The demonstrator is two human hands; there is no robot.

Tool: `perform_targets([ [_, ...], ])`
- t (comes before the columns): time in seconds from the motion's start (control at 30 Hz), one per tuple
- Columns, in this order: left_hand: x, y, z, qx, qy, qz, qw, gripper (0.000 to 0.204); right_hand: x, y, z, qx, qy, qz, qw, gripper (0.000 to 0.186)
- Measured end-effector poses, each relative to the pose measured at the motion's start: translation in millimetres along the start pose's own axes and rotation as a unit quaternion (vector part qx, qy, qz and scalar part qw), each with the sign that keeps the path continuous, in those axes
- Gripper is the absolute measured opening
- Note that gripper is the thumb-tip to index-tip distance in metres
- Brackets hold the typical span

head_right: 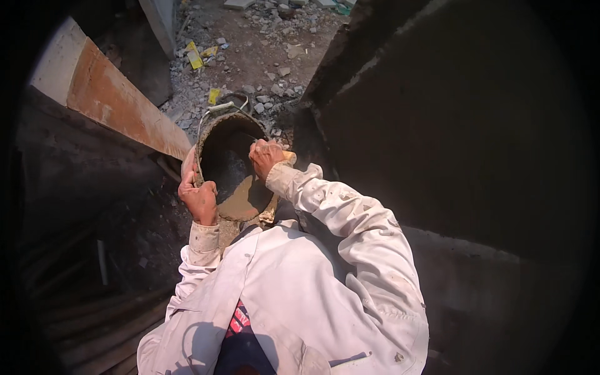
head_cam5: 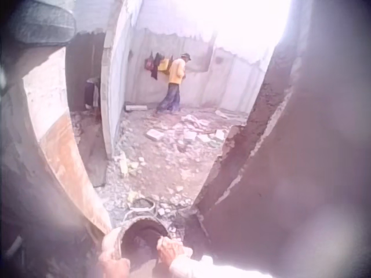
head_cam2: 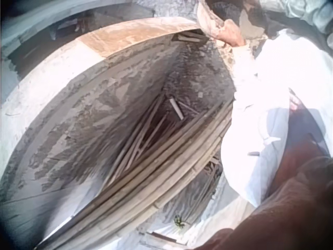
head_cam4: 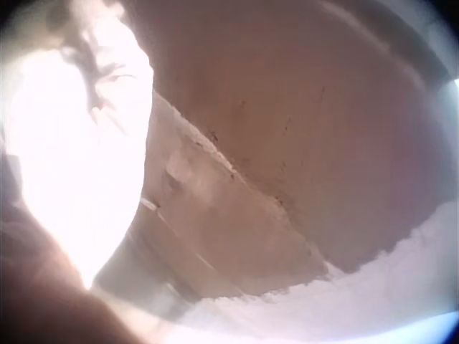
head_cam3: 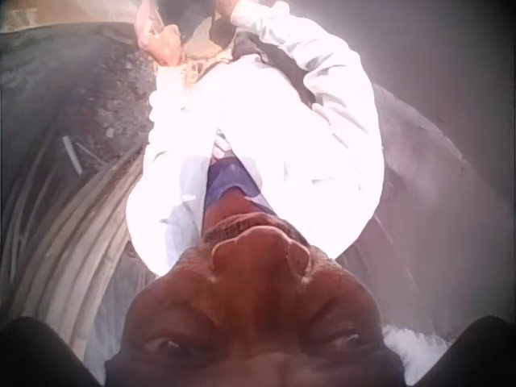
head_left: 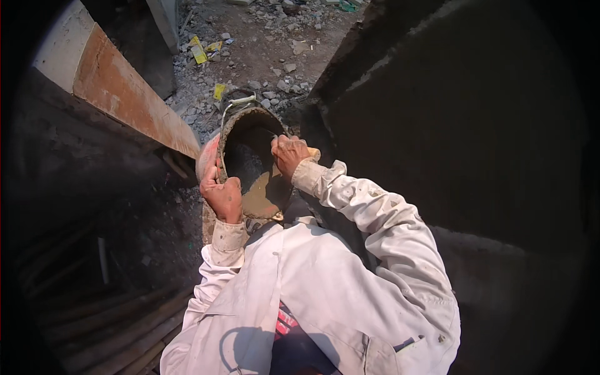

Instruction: The person scrapes and levels a plastered wall using a wooden board, then dips a container into a bucket of water. Next, the person scoops mortar from a bucket and applies it onto the wall using a trowel.

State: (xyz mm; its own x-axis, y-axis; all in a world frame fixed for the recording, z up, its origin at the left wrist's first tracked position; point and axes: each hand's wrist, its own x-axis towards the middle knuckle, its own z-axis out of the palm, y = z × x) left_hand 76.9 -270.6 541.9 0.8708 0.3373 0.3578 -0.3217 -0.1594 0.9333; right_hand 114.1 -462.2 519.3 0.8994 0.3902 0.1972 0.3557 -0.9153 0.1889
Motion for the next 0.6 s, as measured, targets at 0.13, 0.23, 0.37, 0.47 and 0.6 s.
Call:
perform_targets([
  [0.13, -12, 24, -21, -0.015, -0.052, -0.090, 0.994, 0.026, -29, -66, 14, 0.225, -0.091, 0.034, 0.970, 0.013],
  [0.23, -12, 17, -38, 0.036, -0.062, -0.001, 0.997, 0.025, -29, -84, -13, 0.269, -0.168, -0.020, 0.948, 0.026],
  [0.37, -11, 34, -47, -0.021, -0.036, -0.085, 0.996, 0.027, -22, -70, -37, 0.439, -0.227, -0.007, 0.869, 0.050],
  [0.47, -11, 8, -30, -0.086, 0.016, -0.050, 0.995, 0.061, -33, -19, 0, 0.373, -0.183, -0.060, 0.908, 0.049],
  [0.6, -12, 7, -16, -0.182, 0.072, -0.164, 0.967, 0.069, -19, 23, -35, 0.383, -0.204, -0.063, 0.899, 0.040],
])
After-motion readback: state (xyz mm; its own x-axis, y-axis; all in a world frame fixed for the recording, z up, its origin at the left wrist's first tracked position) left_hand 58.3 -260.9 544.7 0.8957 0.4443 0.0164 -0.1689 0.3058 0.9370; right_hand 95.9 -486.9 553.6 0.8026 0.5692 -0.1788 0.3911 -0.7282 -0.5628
